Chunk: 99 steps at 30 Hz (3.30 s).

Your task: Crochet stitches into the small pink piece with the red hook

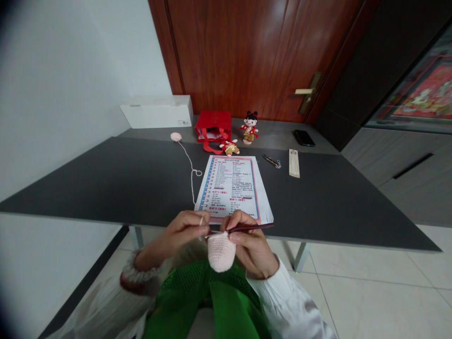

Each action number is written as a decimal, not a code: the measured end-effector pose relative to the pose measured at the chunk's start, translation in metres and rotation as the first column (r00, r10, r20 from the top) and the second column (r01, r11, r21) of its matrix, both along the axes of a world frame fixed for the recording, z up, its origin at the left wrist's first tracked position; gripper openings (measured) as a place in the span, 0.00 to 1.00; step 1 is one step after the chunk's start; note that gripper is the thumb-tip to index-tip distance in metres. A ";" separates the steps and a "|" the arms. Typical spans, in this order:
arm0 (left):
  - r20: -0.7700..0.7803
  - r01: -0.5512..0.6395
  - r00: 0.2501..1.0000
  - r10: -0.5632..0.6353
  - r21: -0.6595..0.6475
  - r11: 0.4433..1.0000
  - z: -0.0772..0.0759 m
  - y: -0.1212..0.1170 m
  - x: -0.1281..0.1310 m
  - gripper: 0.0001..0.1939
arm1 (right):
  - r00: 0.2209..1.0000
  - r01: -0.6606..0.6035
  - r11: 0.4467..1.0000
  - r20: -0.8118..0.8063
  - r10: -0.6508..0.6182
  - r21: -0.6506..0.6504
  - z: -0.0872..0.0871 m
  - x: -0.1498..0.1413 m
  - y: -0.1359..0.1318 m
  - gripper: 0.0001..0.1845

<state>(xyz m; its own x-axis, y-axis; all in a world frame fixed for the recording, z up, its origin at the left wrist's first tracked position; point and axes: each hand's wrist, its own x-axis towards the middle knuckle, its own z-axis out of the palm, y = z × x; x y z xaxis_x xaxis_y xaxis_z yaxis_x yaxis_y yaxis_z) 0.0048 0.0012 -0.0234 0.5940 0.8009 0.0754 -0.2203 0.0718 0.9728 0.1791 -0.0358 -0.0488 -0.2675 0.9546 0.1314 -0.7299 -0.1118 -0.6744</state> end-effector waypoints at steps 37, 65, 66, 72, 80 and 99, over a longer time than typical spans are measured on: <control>-0.142 -0.173 0.977 0.158 -0.097 0.980 -0.003 -0.021 0.009 0.22 | 0.930 0.182 0.963 0.283 -0.235 0.201 -0.019 0.005 0.007 0.07; -0.246 -0.286 0.917 0.314 0.143 0.947 -0.004 -0.024 0.005 0.18 | 0.956 0.259 0.966 0.141 -0.256 -0.004 -0.012 -0.015 0.001 0.08; -0.248 -0.284 0.916 0.314 0.148 0.947 -0.004 -0.024 0.005 0.19 | 0.959 0.253 0.967 0.133 -0.250 -0.007 -0.012 -0.015 0.001 0.08; -0.269 -0.260 0.916 0.298 0.171 0.950 -0.003 -0.022 0.006 0.18 | 0.959 0.223 0.972 0.160 -0.232 0.071 -0.010 -0.008 0.002 0.07; -0.349 -0.264 0.877 0.331 0.227 0.937 -0.004 -0.024 0.004 0.10 | 0.883 0.225 0.939 0.354 -0.309 0.259 -0.005 0.010 0.006 0.07; -0.362 -0.327 0.825 0.435 0.322 0.889 0.005 -0.026 0.005 0.01 | 0.662 0.272 0.761 0.459 -0.592 0.589 -0.008 0.011 -0.012 0.07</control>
